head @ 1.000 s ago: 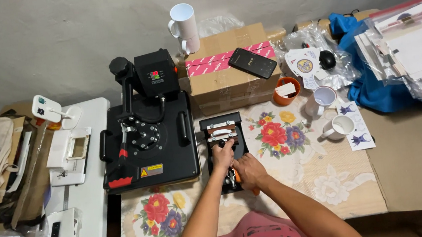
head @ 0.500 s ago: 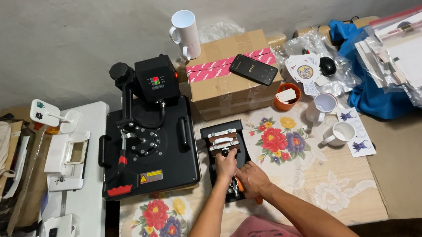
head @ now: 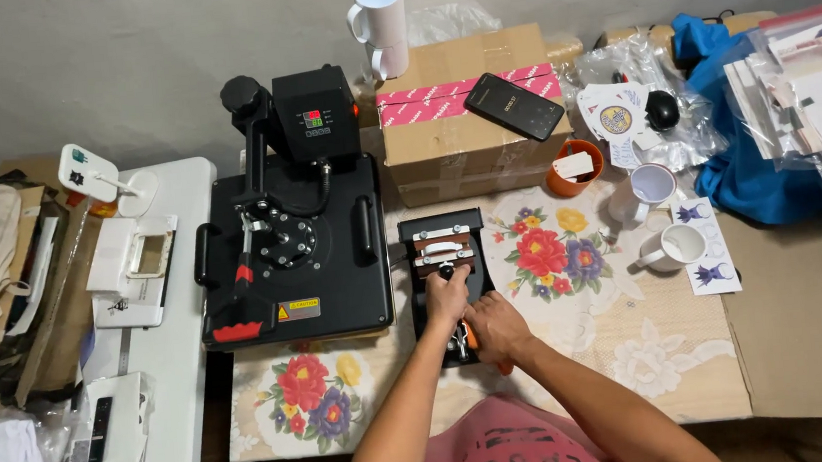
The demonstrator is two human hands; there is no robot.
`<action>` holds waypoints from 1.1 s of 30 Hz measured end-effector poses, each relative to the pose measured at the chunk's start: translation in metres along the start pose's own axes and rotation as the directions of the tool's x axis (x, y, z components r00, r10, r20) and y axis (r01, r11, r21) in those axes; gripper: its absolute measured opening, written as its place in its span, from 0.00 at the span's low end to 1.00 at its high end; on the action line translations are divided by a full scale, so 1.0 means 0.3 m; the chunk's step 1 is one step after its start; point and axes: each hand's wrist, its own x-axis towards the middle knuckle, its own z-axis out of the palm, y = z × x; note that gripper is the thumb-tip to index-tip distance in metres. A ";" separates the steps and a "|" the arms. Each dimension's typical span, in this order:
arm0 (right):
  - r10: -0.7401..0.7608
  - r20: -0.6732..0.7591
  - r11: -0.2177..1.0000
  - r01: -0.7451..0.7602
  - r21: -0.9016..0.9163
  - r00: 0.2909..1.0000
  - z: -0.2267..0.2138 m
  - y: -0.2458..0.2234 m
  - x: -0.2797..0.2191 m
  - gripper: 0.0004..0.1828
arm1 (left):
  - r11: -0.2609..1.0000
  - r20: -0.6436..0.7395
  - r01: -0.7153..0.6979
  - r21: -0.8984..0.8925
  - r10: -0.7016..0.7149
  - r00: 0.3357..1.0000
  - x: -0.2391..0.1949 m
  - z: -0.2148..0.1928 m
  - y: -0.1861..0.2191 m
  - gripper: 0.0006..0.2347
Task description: Preparing ceramic mugs and a heat press machine by wiping them down with a cloth before printing.
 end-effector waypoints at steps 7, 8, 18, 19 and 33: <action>-0.024 -0.056 1.000 0.024 0.005 0.998 0.052 0.021 -0.014 0.35 | 1.000 0.004 -0.002 0.000 0.002 1.000 0.032 0.014 -0.056 0.15; -0.022 -0.059 1.000 0.023 0.008 0.998 0.059 0.023 -0.013 0.35 | 1.000 0.000 -0.013 0.006 0.013 1.000 0.039 0.011 -0.063 0.15; -0.030 -0.058 0.999 0.029 -0.019 0.998 0.057 0.012 -0.020 0.34 | 0.998 0.009 -0.040 0.053 0.040 0.999 -0.004 -0.003 -0.015 0.17; -0.032 -0.067 0.999 0.030 -0.031 0.997 0.054 0.009 -0.019 0.34 | 0.998 0.009 -0.039 0.045 0.039 0.999 -0.006 -0.001 -0.014 0.16; -0.093 -0.162 0.996 0.093 -0.011 0.982 0.041 0.004 -0.027 0.32 | 0.989 0.003 -0.077 0.127 0.078 0.997 -0.011 -0.002 -0.020 0.17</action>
